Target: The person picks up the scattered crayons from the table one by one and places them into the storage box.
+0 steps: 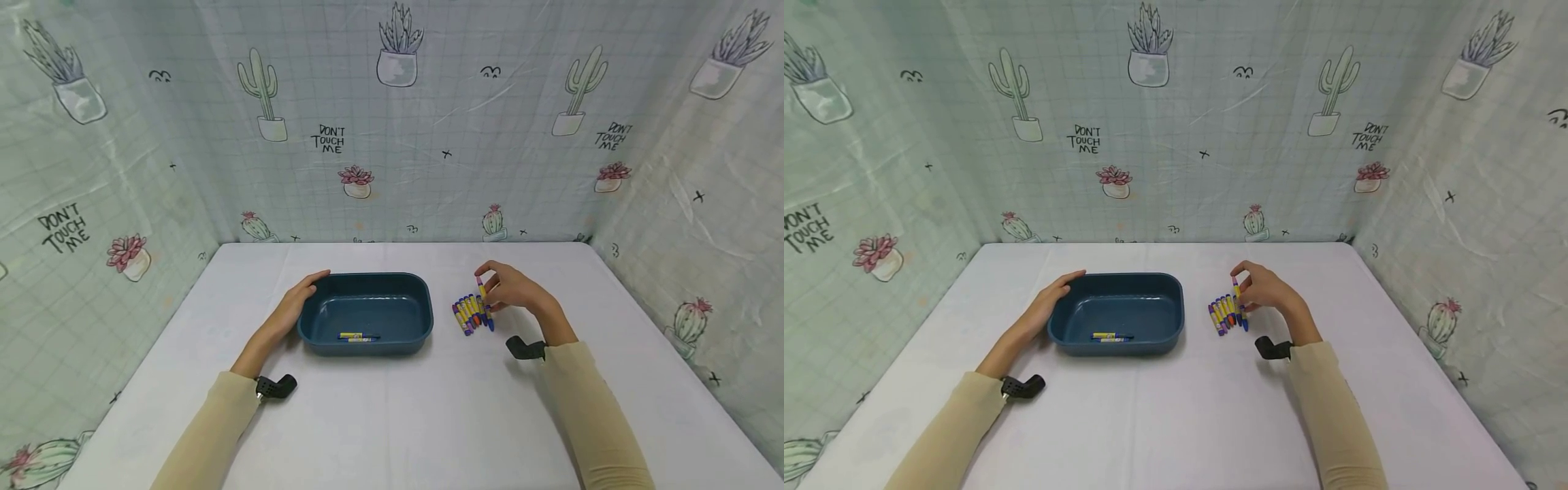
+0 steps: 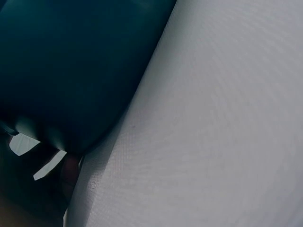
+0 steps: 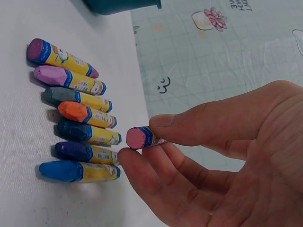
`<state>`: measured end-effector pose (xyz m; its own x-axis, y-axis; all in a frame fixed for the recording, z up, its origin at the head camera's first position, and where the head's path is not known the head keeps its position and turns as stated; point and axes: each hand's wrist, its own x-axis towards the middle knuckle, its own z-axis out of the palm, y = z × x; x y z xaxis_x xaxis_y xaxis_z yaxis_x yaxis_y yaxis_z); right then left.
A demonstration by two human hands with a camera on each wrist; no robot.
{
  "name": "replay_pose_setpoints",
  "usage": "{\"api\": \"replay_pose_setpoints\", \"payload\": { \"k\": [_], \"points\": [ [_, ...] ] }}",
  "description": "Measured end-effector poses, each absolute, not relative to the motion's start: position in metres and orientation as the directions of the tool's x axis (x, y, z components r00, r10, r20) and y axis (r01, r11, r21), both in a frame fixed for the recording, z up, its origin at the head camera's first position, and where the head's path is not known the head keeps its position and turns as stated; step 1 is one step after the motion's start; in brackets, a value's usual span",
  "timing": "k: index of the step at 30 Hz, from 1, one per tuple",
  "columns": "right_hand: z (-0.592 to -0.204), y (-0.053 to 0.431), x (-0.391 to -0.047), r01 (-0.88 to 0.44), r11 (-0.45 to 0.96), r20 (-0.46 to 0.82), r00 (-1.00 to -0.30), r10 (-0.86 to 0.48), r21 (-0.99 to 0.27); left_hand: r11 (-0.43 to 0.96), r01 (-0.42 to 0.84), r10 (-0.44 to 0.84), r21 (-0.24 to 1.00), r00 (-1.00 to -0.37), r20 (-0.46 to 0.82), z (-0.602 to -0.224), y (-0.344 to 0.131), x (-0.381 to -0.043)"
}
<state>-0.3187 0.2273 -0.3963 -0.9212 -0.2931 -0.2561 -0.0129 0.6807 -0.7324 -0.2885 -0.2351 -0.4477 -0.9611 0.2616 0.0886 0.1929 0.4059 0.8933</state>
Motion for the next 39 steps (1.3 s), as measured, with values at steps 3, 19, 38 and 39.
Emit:
{"api": "replay_pose_setpoints", "payload": {
  "k": [3, 19, 38, 39],
  "points": [
    [-0.396, 0.224, -0.321, -0.026, 0.682, -0.25, -0.92, -0.303, -0.73, 0.403, 0.201, 0.255, 0.893, -0.962, 0.101, -0.462, -0.24, -0.298],
    [-0.384, 0.195, -0.33, -0.105, 0.707, -0.231, -0.903, -0.363, -0.7, 0.402, 0.231, 0.265, 0.886, -0.956, 0.129, -0.466, -0.245, -0.299],
    [-0.356, 0.15, -0.334, -0.164, 0.681, -0.216, -0.873, -0.437, -0.713, 0.405, 0.213, 0.253, 0.889, -0.961, 0.114, -0.465, -0.241, -0.299],
    [-0.355, 0.148, -0.333, -0.167, 0.68, -0.216, -0.871, -0.441, -0.714, 0.406, 0.215, 0.255, 0.888, -0.96, 0.116, -0.465, -0.241, -0.299]
  ]
}}
